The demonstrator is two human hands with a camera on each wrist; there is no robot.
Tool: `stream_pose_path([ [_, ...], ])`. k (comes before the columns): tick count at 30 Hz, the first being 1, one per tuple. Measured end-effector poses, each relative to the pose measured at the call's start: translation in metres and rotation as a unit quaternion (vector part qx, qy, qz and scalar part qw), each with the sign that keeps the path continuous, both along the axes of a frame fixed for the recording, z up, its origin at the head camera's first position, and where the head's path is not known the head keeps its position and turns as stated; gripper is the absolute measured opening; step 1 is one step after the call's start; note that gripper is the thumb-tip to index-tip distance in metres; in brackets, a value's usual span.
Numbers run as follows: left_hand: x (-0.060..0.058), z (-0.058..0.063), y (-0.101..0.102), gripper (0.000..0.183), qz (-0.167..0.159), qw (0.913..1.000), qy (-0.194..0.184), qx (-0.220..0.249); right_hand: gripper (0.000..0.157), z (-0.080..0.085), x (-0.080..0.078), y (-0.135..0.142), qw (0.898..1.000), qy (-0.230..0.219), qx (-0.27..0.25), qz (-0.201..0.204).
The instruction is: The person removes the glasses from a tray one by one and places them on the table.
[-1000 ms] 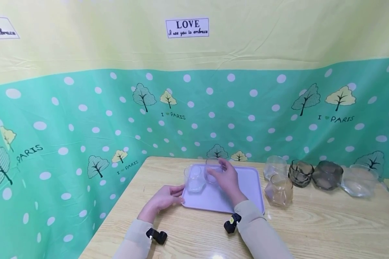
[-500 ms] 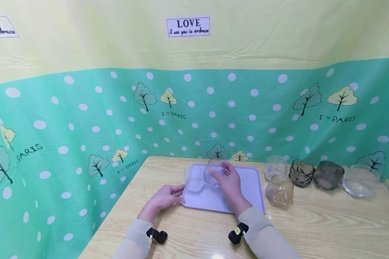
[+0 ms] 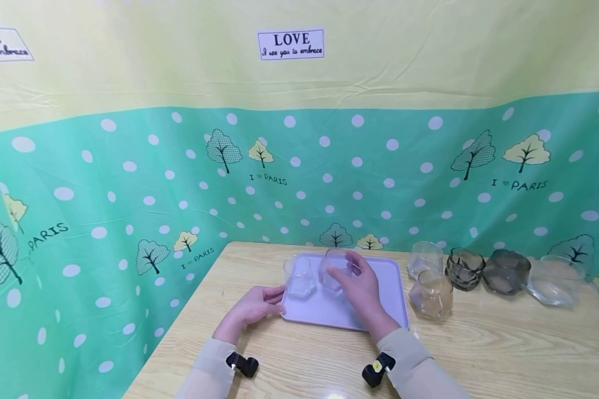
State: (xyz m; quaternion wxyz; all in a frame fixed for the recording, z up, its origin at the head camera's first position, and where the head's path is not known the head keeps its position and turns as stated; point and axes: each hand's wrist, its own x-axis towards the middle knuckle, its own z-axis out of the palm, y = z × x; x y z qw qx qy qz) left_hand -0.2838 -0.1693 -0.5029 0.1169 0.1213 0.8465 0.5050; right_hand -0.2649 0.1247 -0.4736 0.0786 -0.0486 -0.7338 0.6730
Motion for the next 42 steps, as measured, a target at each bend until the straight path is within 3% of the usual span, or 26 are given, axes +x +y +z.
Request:
stream_pose_path([
  [6,0.000,0.000,0.001,0.065,0.001,1.0000,-0.005,0.005,0.087,0.010,0.018,0.014,1.000,0.013,0.027,0.010],
  [16,0.003,0.002,0.001,0.064,0.007,0.9999,-0.004,-0.009,0.080,0.012,0.047,0.047,0.997,0.039,0.064,0.033],
  [25,0.001,-0.002,0.000,0.065,0.003,1.0000,0.002,0.001,0.077,0.036,0.077,0.093,0.987,0.043,0.147,0.048],
  [34,0.001,-0.002,0.000,0.064,0.004,0.9999,-0.004,0.008,0.065,0.051,0.093,0.146,0.984,0.104,0.146,0.022],
  [42,0.000,-0.002,-0.001,0.064,0.006,1.0000,-0.004,-0.003,0.062,0.064,0.107,0.194,0.987,0.095,0.127,-0.009],
])
